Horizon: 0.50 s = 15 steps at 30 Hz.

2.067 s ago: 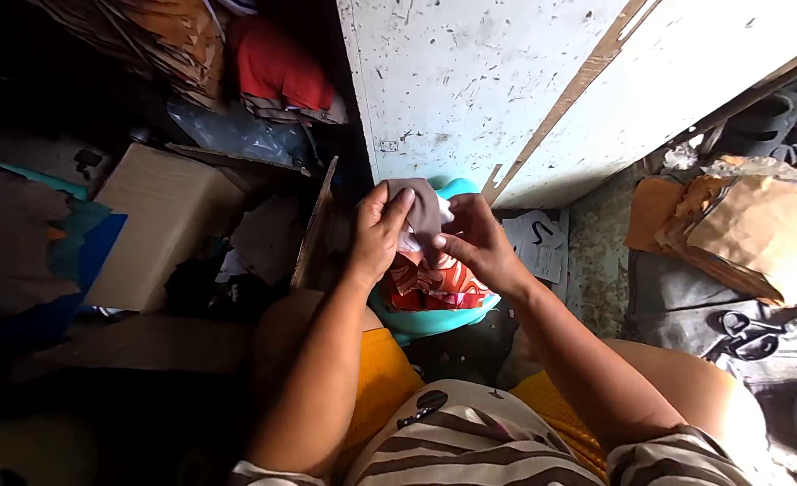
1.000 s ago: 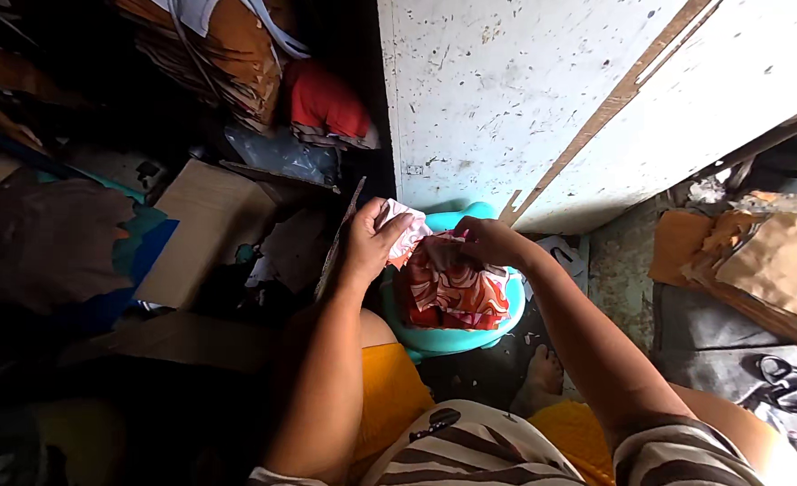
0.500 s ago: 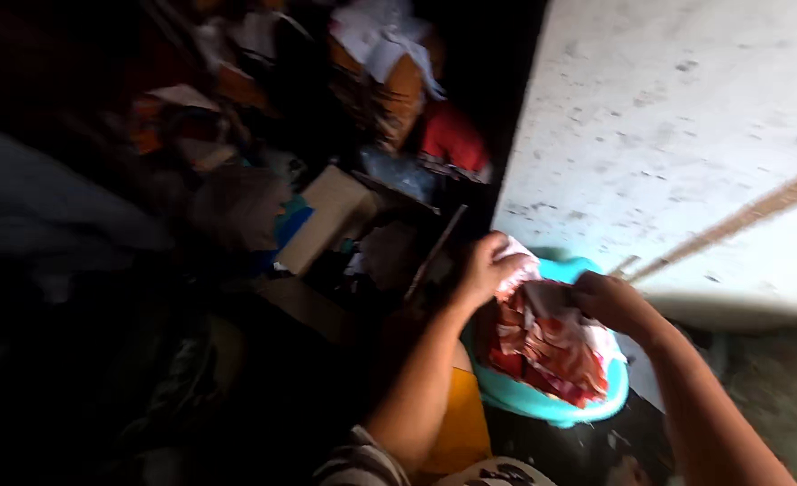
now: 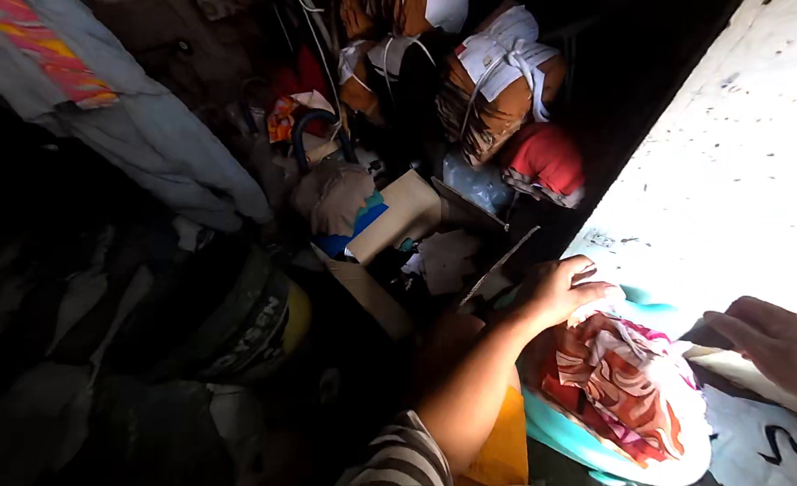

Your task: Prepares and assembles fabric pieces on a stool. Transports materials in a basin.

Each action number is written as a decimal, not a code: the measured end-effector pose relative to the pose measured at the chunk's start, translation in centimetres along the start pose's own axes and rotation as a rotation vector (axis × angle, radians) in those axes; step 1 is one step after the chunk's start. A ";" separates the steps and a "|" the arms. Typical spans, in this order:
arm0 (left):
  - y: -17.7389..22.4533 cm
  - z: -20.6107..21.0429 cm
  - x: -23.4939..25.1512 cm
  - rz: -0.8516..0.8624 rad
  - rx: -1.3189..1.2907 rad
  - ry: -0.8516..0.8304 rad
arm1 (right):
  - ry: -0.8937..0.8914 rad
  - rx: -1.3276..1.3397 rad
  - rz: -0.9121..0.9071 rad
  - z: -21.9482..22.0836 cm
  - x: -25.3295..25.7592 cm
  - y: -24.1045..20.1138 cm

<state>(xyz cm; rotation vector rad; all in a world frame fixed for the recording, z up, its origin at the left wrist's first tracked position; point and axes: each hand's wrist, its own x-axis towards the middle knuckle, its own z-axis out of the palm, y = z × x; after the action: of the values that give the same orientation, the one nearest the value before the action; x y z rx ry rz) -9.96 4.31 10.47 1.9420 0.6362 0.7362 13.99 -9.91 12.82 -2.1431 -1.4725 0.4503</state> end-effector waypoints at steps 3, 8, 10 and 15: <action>-0.4 0.6 0.0 -0.037 -0.059 0.025 | -0.023 -0.041 -0.007 1.0 -0.2 -3.1; -1.3 1.0 -0.4 0.016 -0.110 0.061 | -0.065 0.315 -0.008 2.8 0.1 -4.1; -1.7 0.8 -0.6 0.028 -0.074 0.064 | -0.067 0.406 0.002 3.7 0.4 -2.6; -1.9 0.6 -0.6 0.016 -0.002 0.097 | -0.109 0.184 0.129 5.2 0.9 2.1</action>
<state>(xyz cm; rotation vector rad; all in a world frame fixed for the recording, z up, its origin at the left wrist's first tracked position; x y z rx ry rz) -10.18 4.31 8.38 1.9203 0.6789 0.8445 13.17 -8.59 7.31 -2.1022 -1.2983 0.7305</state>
